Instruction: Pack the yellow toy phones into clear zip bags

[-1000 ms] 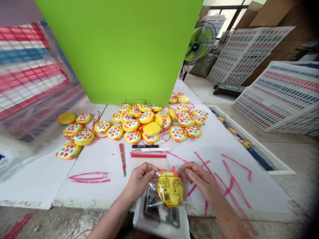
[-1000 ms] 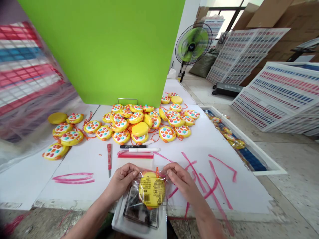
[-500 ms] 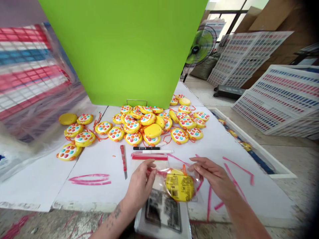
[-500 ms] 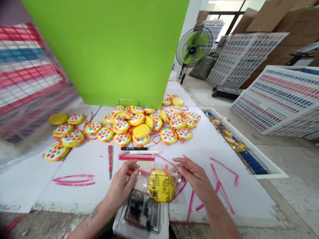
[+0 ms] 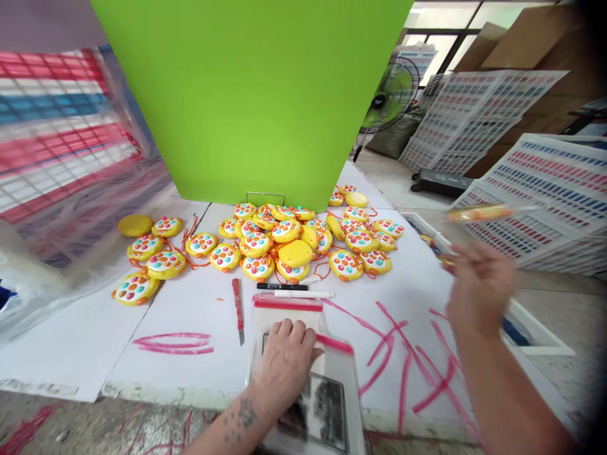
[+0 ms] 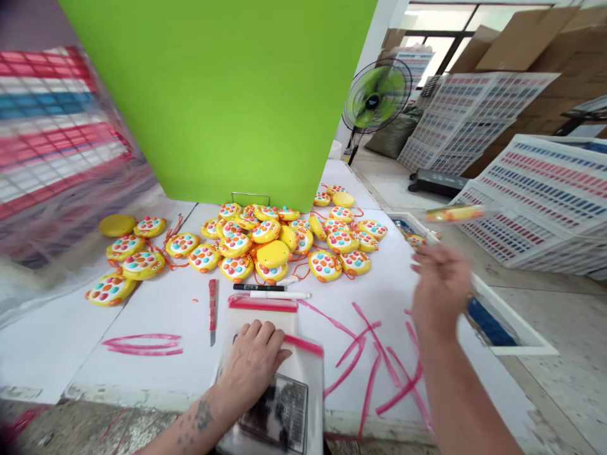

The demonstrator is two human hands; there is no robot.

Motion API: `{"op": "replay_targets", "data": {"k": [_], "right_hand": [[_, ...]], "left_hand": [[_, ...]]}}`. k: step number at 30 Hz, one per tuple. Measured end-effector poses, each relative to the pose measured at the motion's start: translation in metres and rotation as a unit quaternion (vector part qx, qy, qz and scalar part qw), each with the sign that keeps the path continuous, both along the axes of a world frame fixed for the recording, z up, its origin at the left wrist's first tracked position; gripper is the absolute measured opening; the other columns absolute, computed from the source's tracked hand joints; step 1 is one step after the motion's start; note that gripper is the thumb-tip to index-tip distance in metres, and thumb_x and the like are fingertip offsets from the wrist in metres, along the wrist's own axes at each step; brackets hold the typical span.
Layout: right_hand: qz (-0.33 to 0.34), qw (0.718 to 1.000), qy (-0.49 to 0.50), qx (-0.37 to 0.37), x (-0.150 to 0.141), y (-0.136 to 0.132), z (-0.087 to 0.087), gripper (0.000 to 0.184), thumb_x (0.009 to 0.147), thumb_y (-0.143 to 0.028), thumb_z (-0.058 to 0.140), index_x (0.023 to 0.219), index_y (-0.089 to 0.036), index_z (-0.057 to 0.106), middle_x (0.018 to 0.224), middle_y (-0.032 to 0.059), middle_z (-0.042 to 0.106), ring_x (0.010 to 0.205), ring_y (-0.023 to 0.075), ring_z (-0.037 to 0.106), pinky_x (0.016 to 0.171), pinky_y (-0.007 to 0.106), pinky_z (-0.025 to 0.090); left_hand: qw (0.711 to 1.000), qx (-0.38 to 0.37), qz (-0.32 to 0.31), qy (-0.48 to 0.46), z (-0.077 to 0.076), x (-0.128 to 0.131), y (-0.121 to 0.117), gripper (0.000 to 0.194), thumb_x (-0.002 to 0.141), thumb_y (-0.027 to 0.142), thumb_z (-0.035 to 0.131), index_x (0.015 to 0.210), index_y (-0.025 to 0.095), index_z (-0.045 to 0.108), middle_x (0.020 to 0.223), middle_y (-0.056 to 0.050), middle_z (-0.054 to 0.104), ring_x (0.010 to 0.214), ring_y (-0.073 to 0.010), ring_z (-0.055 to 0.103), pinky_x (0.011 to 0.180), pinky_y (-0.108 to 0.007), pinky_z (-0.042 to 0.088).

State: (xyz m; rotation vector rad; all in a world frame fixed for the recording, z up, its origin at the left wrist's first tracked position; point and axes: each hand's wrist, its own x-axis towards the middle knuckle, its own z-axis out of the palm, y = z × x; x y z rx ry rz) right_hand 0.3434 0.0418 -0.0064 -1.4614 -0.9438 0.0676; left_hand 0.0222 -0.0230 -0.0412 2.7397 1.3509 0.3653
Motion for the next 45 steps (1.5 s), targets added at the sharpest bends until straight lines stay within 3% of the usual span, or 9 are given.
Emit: {"op": "replay_targets", "data": {"k": [7,10,14,16,19,22,31,38,45], "right_hand": [[0.207,0.930,-0.204,-0.224,-0.070,0.048,-0.043,0.054,0.078,-0.041,0.058,0.125,-0.016,0.051,0.130,0.0167,0.052,0.123,0.0310,0.045,0.102,0.049,0.036],[0.238,0.911,-0.231,-0.244,-0.081,0.053,-0.050,0.063,0.067,-0.035,0.069,0.126,-0.017,0.052,0.132,0.0150,0.051,0.126,0.0321,0.041,0.108,0.046,0.027],[0.222,0.914,-0.215,-0.263,-0.075,0.041,-0.048,0.062,0.069,-0.033,0.064,0.128,-0.017,0.050,0.129,0.0154,0.053,0.121,0.0321,0.047,0.103,0.046,0.034],[0.211,0.924,-0.167,-0.272,-0.068,0.027,-0.041,0.057,0.073,-0.037,0.060,0.125,-0.018,0.052,0.124,0.0139,0.058,0.111,0.0311,0.055,0.095,0.047,0.043],[0.250,0.944,0.064,-0.206,-0.065,-0.003,-0.027,0.047,0.078,-0.044,0.053,0.120,-0.023,0.055,0.118,0.0085,0.063,0.103,0.0278,0.061,0.083,0.042,0.052],[0.305,0.903,0.280,-0.115,-0.075,-0.039,-0.019,0.038,0.082,-0.047,0.049,0.114,-0.028,0.059,0.117,0.0056,0.065,0.103,0.0263,0.062,0.080,0.041,0.054],[0.440,0.818,0.309,-0.203,-0.109,-0.097,-0.035,0.046,0.071,-0.037,0.069,0.115,-0.024,0.060,0.110,0.0105,0.067,0.092,0.0264,0.065,0.075,0.039,0.054],[0.350,0.889,0.221,-0.194,-0.137,-0.076,-0.032,0.044,0.081,-0.042,0.060,0.122,-0.026,0.054,0.129,0.0066,0.056,0.115,0.0237,0.053,0.095,0.037,0.046],[0.252,0.939,0.167,-0.167,-0.138,-0.069,-0.047,0.048,0.083,-0.047,0.055,0.125,-0.023,0.052,0.129,0.0077,0.056,0.116,0.0254,0.052,0.096,0.040,0.045]], "left_hand": [[0.999,0.029,-0.032,0.011,-0.001,-0.002,0.002,0.012,0.088,0.030,0.057,0.086,0.019,0.054,0.085,-0.003,0.055,0.078,-0.0229,0.050,0.068,-0.037,0.040],[0.999,0.035,-0.032,0.013,-0.003,-0.002,0.002,0.013,0.088,0.031,0.058,0.084,0.019,0.054,0.083,-0.003,0.055,0.077,-0.0231,0.050,0.067,-0.037,0.041],[0.999,0.023,-0.029,0.012,-0.003,-0.002,0.000,0.012,0.090,0.029,0.054,0.085,0.018,0.054,0.085,-0.003,0.055,0.078,-0.0228,0.050,0.070,-0.038,0.043],[1.000,0.007,-0.030,0.006,-0.002,-0.001,-0.001,0.016,0.089,0.033,0.055,0.088,0.018,0.054,0.087,-0.003,0.056,0.080,-0.0229,0.051,0.072,-0.038,0.044],[1.000,-0.016,-0.022,0.007,-0.001,0.002,0.002,0.023,0.084,0.039,0.061,0.091,0.018,0.055,0.089,-0.004,0.057,0.083,-0.0240,0.052,0.072,-0.038,0.045],[0.999,-0.037,-0.014,0.013,-0.002,0.005,0.006,0.018,0.082,0.034,0.064,0.087,0.019,0.056,0.088,-0.004,0.058,0.082,-0.0244,0.054,0.070,-0.037,0.045],[0.995,-0.035,-0.039,-0.090,-0.005,0.000,0.002,0.008,0.089,0.022,0.055,0.095,0.016,0.055,0.086,-0.003,0.062,0.081,-0.0219,0.053,0.075,-0.038,0.043],[0.989,0.023,-0.073,-0.130,-0.009,-0.004,0.001,0.014,0.092,0.024,0.050,0.081,0.018,0.055,0.078,-0.002,0.061,0.074,-0.0202,0.051,0.071,-0.035,0.042],[0.984,0.032,-0.124,-0.125,-0.006,-0.005,-0.002,0.016,0.092,0.030,0.051,0.104,0.021,0.056,0.082,-0.001,0.062,0.075,-0.0193,0.052,0.067,-0.033,0.039]]}}
